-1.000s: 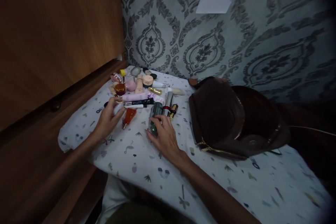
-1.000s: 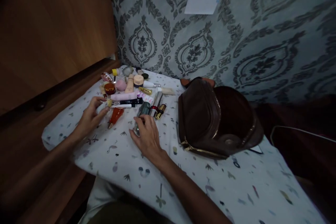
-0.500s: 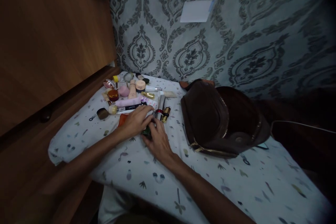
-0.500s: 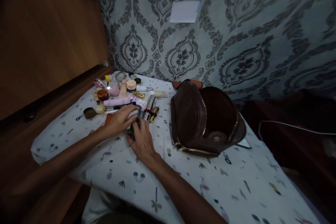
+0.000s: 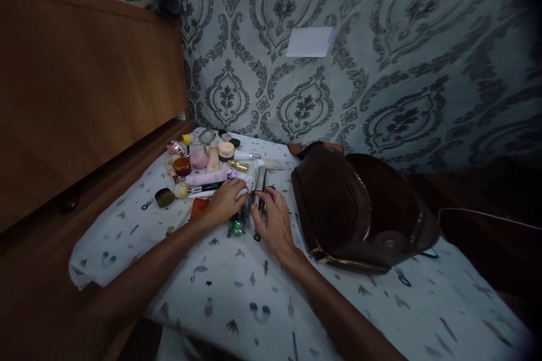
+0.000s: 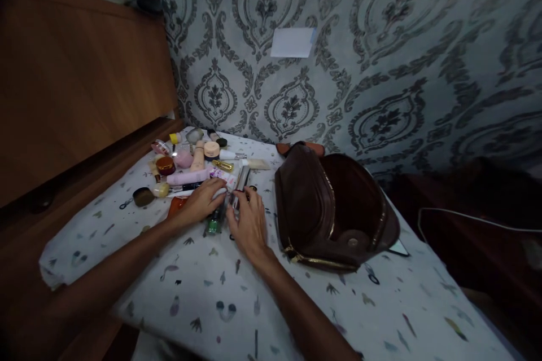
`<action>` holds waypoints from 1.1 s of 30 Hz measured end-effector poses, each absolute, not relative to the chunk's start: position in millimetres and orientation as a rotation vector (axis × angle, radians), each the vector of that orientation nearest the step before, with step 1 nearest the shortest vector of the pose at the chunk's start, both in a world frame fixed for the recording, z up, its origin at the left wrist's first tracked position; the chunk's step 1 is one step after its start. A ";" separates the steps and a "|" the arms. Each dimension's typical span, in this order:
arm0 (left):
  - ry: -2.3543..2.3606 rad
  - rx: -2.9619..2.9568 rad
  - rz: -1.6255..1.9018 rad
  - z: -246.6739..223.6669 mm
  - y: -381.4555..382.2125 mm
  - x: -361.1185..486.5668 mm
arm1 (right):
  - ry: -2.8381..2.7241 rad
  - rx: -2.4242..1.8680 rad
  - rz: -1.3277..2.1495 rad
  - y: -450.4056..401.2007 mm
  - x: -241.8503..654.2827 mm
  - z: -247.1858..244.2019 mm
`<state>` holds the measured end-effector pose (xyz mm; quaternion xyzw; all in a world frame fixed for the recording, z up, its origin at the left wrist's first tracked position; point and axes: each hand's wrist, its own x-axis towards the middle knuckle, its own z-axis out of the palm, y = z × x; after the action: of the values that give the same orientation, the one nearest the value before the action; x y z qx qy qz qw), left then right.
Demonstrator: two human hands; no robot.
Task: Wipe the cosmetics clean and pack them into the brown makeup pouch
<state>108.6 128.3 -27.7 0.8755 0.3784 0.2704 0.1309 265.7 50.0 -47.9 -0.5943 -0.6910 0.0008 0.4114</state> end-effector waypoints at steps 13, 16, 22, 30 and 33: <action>1.124 2.532 0.978 -32.7 121.7 99.2 | -1.989 -1.252 0.168 74.7 269.9 -56.9; 1.135 2.535 1.002 -32.4 120.7 100.4 | -2.010 -1.211 0.212 75.0 273.8 -48.8; 1.156 2.527 0.991 -34.7 121.4 102.0 | -1.893 -1.274 0.232 102.7 274.2 -35.2; 1.192 2.502 0.942 -37.0 120.8 102.0 | -2.147 -1.389 0.119 182.0 225.7 11.5; 1.205 2.501 0.906 -32.7 118.9 100.6 | -2.272 -1.398 0.155 225.1 189.4 23.5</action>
<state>100.6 118.9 -32.7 0.8512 0.4101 0.3084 0.1102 189.4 225.1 23.5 -0.5087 -0.8270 0.0566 0.2326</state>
